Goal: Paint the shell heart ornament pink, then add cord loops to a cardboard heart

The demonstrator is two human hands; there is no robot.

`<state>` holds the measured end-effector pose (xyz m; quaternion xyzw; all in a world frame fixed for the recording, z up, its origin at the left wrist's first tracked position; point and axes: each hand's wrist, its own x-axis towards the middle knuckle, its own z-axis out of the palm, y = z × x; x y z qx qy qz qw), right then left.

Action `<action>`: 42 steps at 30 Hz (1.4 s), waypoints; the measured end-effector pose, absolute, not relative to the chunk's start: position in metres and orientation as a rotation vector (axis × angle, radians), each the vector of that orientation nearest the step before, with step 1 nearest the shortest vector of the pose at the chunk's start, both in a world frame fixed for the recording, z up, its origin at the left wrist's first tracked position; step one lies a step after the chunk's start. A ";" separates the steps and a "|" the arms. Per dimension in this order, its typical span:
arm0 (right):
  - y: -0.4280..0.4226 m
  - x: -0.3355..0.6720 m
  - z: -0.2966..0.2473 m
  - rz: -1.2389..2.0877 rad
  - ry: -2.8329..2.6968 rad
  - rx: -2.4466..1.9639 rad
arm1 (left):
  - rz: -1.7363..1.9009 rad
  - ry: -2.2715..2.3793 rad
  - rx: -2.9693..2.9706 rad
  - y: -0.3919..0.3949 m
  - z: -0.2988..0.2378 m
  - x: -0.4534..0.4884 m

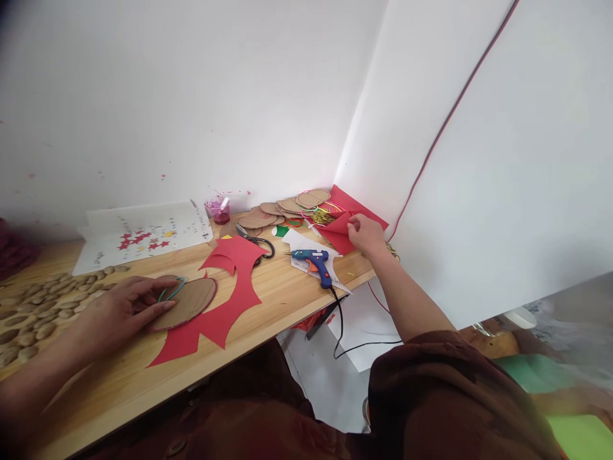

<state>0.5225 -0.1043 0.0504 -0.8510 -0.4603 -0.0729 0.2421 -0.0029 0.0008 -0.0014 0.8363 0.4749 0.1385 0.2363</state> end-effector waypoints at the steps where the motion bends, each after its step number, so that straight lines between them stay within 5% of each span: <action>1: -0.103 0.523 0.051 -0.205 -1.248 -2.318 | 0.377 1.302 2.291 0.000 0.000 -0.002; 21: -0.100 0.497 0.041 -0.312 -1.723 -2.465 | 0.392 1.304 2.287 -0.002 0.002 -0.001; 29: -0.091 0.503 0.042 -0.319 -1.375 -2.768 | 0.394 1.309 2.294 0.000 -0.003 -0.002; 42: -0.066 0.530 0.044 -0.178 -1.251 -2.451 | 0.472 1.294 2.253 -0.005 0.004 0.000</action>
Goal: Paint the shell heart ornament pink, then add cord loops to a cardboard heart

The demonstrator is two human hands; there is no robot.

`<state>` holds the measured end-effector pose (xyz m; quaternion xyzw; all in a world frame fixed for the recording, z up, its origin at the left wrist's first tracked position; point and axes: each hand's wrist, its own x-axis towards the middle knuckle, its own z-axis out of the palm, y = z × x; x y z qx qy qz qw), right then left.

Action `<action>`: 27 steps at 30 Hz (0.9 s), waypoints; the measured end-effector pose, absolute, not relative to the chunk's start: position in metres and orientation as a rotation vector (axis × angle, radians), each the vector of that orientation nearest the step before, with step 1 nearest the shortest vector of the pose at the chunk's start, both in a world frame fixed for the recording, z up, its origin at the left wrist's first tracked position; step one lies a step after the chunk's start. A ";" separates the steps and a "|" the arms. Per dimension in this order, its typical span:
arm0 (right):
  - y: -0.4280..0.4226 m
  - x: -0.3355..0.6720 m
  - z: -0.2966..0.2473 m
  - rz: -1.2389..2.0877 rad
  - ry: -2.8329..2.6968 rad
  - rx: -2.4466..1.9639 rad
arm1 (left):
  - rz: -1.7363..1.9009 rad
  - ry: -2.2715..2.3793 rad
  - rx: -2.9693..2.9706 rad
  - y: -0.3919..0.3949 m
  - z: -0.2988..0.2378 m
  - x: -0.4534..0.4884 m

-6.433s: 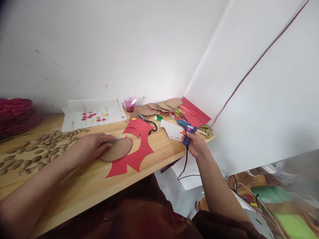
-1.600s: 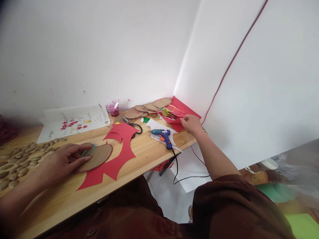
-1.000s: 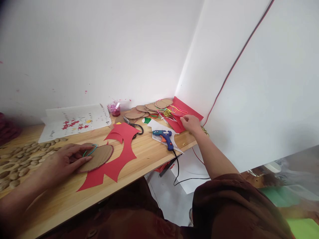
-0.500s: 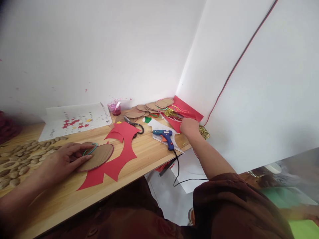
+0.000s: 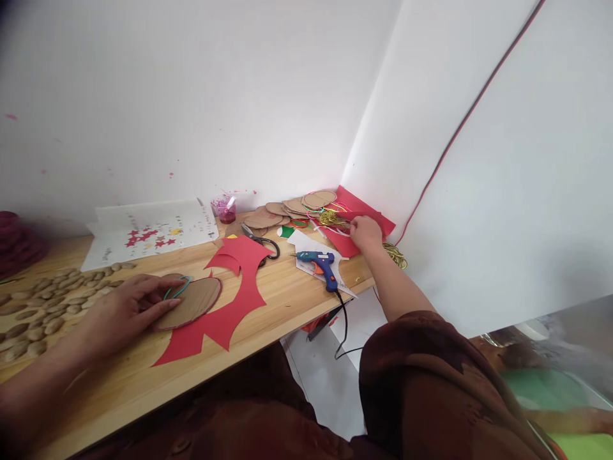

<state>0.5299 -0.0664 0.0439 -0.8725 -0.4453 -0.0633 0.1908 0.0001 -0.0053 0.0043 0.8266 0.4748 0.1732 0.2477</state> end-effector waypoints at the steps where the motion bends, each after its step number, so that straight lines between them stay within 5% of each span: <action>1: -0.067 0.533 0.046 -0.165 -1.196 -2.414 | 0.472 1.287 2.258 -0.006 0.005 0.000; 16: -0.116 0.525 0.124 0.313 -0.849 -1.850 | 0.637 1.318 2.212 -0.017 0.029 0.007; 27: -0.188 0.433 0.179 0.409 -1.445 -1.814 | 0.595 0.726 1.874 -0.049 0.093 0.100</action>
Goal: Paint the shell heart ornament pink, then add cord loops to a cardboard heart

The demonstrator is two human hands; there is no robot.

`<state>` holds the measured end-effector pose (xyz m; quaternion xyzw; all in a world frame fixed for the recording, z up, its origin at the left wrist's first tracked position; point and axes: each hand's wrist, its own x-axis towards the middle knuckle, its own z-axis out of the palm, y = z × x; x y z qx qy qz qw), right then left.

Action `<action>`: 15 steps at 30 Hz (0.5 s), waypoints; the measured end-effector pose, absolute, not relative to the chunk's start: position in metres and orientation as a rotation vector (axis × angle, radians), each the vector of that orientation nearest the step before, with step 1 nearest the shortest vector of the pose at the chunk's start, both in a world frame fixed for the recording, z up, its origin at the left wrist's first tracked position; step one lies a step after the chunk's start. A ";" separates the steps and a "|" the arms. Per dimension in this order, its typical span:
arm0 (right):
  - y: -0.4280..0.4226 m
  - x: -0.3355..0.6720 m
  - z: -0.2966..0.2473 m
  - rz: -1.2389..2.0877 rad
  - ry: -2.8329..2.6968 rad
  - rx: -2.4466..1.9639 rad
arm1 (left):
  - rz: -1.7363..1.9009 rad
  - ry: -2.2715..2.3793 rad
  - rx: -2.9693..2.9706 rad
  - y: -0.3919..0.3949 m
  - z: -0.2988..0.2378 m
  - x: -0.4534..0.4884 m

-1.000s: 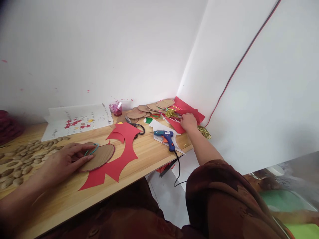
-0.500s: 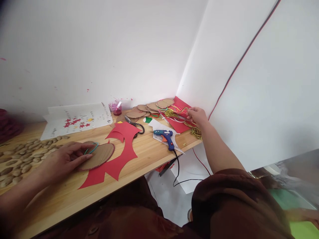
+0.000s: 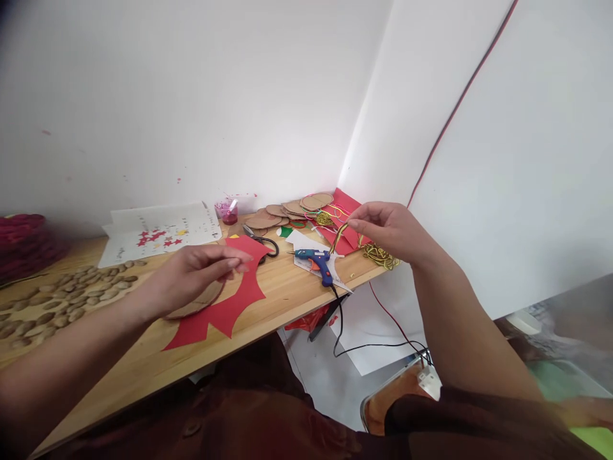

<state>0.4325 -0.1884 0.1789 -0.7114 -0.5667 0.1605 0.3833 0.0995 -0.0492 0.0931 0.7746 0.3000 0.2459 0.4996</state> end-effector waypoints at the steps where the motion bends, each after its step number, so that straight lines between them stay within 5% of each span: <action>1: -0.192 0.425 0.180 0.425 -1.477 -1.803 | 0.585 0.659 1.827 -0.054 0.098 0.113; 8: -0.203 0.390 0.177 0.502 -1.638 -1.583 | 0.377 0.408 1.420 -0.087 0.125 0.189; 15: -0.200 0.388 0.156 0.223 -1.678 -1.550 | 0.151 0.449 1.103 -0.092 0.119 0.187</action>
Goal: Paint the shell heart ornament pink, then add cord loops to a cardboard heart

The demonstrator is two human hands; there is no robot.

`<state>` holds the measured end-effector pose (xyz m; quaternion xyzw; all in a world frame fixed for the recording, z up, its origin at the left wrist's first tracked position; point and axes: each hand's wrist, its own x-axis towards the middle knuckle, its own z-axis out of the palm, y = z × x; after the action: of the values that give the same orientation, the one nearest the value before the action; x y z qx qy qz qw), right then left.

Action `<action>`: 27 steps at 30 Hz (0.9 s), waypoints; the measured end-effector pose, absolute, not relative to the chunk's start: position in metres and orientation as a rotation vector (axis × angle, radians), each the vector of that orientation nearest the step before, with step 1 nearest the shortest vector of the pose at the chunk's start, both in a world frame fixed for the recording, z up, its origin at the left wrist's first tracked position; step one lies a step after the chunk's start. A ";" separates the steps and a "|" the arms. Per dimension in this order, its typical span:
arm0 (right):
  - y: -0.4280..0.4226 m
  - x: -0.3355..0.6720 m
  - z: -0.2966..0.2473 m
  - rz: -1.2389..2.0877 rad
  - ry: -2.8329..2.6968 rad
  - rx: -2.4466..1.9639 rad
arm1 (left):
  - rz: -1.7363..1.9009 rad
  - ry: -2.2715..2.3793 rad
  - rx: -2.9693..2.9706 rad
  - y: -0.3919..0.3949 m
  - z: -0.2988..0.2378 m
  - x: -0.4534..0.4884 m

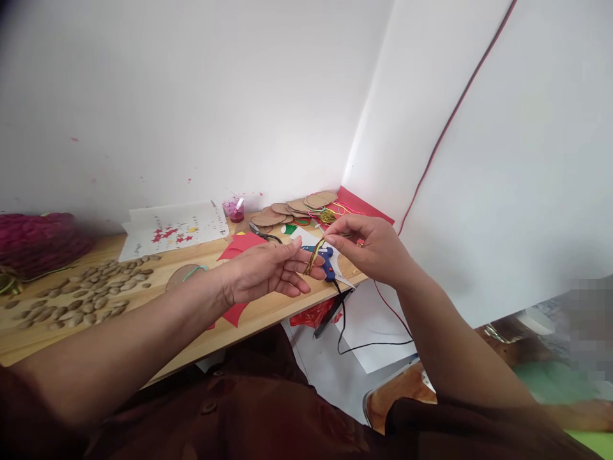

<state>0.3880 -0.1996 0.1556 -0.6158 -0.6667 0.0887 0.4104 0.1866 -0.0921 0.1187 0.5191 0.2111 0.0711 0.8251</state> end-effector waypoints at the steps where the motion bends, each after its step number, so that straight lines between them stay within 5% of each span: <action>1: -0.199 0.388 0.153 0.197 -1.683 -1.551 | 0.148 0.465 1.090 -0.092 0.118 0.184; 19: -0.179 0.367 0.125 -0.106 -1.933 -1.422 | 0.185 0.524 1.157 -0.086 0.107 0.143; 27: -0.162 0.433 0.101 -0.169 -1.875 -1.637 | 0.706 0.463 0.974 -0.071 0.143 0.118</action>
<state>0.4328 -0.1625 0.1012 -0.6221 -0.7126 -0.0641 0.3178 0.1179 -0.0710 0.1426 0.4539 0.2159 0.3292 0.7994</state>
